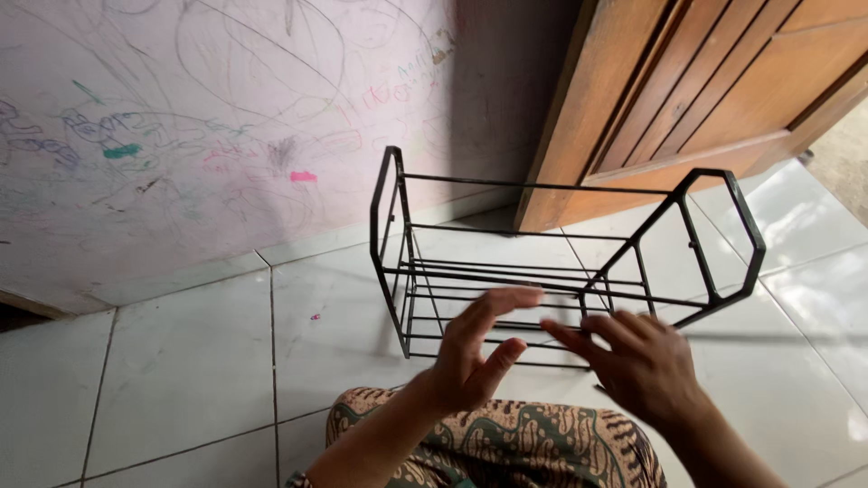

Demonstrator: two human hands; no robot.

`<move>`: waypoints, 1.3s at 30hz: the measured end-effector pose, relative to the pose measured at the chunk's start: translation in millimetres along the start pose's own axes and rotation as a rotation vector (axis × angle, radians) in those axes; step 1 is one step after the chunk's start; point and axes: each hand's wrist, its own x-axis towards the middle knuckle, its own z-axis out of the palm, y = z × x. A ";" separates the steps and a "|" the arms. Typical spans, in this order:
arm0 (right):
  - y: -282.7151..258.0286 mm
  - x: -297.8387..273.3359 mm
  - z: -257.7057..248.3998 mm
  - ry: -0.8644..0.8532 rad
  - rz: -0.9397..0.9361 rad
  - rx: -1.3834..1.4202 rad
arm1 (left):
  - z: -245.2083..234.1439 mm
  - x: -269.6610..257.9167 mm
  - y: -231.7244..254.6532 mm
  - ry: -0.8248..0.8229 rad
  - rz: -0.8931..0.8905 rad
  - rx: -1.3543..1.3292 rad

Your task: The person assembles a black metal shoe rack by inserting horizontal rods into the frame while sitting on the floor. After completing the assembly, the person moves the rack to an entryway and places several pairs of shoes onto the shelves.

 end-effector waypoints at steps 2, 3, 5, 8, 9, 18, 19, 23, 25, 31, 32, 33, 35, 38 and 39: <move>10.8 45.0 -14.5 0.121 0.018 -0.058 | -22.7 21.2 -15.5 0.150 0.100 0.072; 18.5 65.0 -18.2 0.171 0.003 -0.065 | -42.7 36.4 -33.1 0.296 0.083 0.021; 29.5 103.8 -14.8 0.254 -0.027 -0.054 | -89.3 64.7 -77.6 0.622 -0.060 0.068; 22.7 155.3 15.9 0.190 -0.107 -0.078 | -135.8 81.1 -145.5 0.597 -0.502 0.263; 16.9 168.6 27.8 0.161 -0.082 -0.096 | -135.7 74.3 -161.4 0.452 -0.710 0.205; -55.9 183.7 69.3 -0.159 0.102 0.245 | -144.0 -12.6 -125.9 0.172 -1.011 -0.351; -61.5 181.9 68.2 -0.148 0.116 0.300 | -145.8 -14.5 -116.5 0.193 -1.022 -0.378; -66.6 177.0 67.4 -0.242 0.210 0.427 | -142.1 -15.8 -99.6 0.221 -1.001 -0.407; -64.4 178.0 67.1 -0.199 0.169 0.409 | -138.3 -13.0 -98.8 0.229 -1.007 -0.380; -56.4 180.5 68.6 -0.254 0.184 0.399 | -131.3 -5.3 -99.1 0.195 -0.976 -0.289; -54.8 182.6 69.7 -0.225 0.164 0.401 | -131.2 -3.5 -99.4 0.182 -0.963 -0.264; -54.9 182.9 71.5 -0.239 0.158 0.399 | -131.3 -4.2 -98.6 0.168 -0.973 -0.242; -54.8 182.9 75.2 -0.268 0.152 0.397 | -131.0 -5.4 -98.0 0.133 -0.995 -0.198; -52.9 180.0 74.6 -0.266 0.146 0.399 | -130.0 -4.2 -97.8 0.142 -0.975 -0.255; -51.8 179.7 73.1 -0.253 0.144 0.401 | -130.4 -2.8 -97.9 0.147 -0.973 -0.260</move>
